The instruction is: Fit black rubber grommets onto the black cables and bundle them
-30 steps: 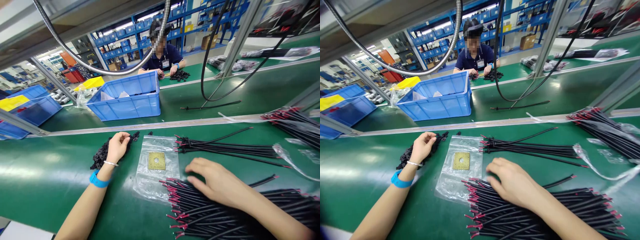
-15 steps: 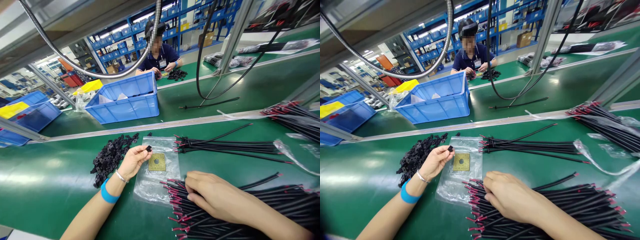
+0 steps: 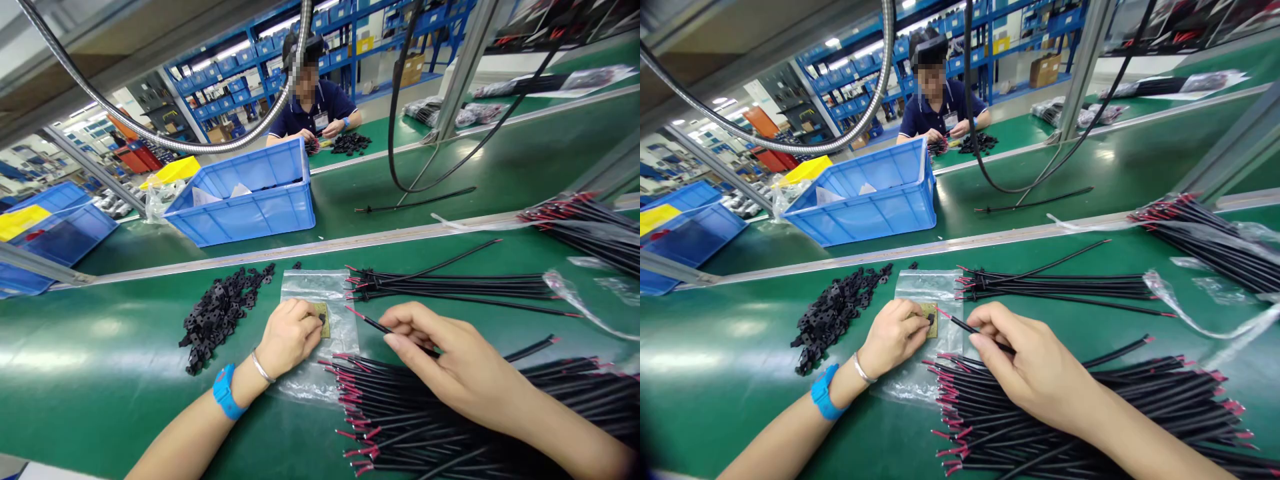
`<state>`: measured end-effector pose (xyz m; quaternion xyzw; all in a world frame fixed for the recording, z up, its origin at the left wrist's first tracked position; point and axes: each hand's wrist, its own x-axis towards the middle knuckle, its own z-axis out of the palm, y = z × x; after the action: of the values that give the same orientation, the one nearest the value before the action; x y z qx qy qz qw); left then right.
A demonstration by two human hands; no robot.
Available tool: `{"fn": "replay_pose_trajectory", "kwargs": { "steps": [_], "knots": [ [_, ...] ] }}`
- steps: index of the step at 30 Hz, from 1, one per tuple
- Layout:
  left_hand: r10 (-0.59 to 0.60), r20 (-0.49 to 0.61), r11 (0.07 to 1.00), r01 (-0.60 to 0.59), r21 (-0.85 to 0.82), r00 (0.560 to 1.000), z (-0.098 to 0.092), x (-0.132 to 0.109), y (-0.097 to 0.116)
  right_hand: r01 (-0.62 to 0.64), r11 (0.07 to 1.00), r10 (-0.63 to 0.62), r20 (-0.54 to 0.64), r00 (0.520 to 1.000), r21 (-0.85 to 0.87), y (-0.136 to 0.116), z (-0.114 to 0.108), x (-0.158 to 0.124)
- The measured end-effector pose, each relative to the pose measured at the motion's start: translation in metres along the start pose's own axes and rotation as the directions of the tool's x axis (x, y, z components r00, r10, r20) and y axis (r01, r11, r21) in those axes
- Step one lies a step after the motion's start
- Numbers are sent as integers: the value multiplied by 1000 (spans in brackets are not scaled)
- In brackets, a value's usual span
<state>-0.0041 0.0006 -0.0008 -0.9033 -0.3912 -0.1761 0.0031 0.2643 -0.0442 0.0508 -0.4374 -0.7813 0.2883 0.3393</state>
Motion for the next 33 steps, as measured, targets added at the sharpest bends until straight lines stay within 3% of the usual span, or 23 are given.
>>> {"fn": "replay_pose_trajectory", "kwargs": {
  "steps": [3, 6, 7, 9, 11, 13, 19, 23, 29, 33],
  "knots": [
    [-44, 52, 997, 47, -53, 998, -3, 3, 5, 151, 981, -179, -261, 949, -124, -4, 3, -7],
    [-222, 8, 921, 213, -327, 975, -6, 6, 12, 295, 908, -376, -264, 888, -298, -5, 8, -14],
    [-322, 22, 823, 291, -488, 947, -7, 6, 16, 335, 879, -422, -225, 878, -339, -4, 10, -14],
    [-487, 151, 462, 401, -791, 860, -9, 7, 25, 375, 843, -459, -150, 876, -387, 1, 17, -13],
    [-515, 308, 75, 400, -913, 800, -11, 7, 34, 373, 839, -445, -105, 889, -396, 7, 25, -9],
    [-493, 365, -123, 352, -928, 790, -12, 6, 41, 367, 845, -429, -85, 899, -390, 12, 31, -6],
    [-478, 357, -229, 279, -933, 803, -15, 2, 44, 335, 862, -399, -102, 911, -382, 16, 32, -5],
    [-474, 351, -240, 265, -934, 808, -17, 1, 42, 328, 865, -390, -97, 916, -380, 16, 29, -6],
    [-436, 373, -199, 317, -927, 819, -14, -1, 46, 352, 857, -407, -76, 910, -376, 11, 28, -8],
    [-412, 456, -279, 368, -887, 789, -11, 0, 53, 318, 875, -379, -109, 919, -366, 7, 30, -10]
  ]
}}
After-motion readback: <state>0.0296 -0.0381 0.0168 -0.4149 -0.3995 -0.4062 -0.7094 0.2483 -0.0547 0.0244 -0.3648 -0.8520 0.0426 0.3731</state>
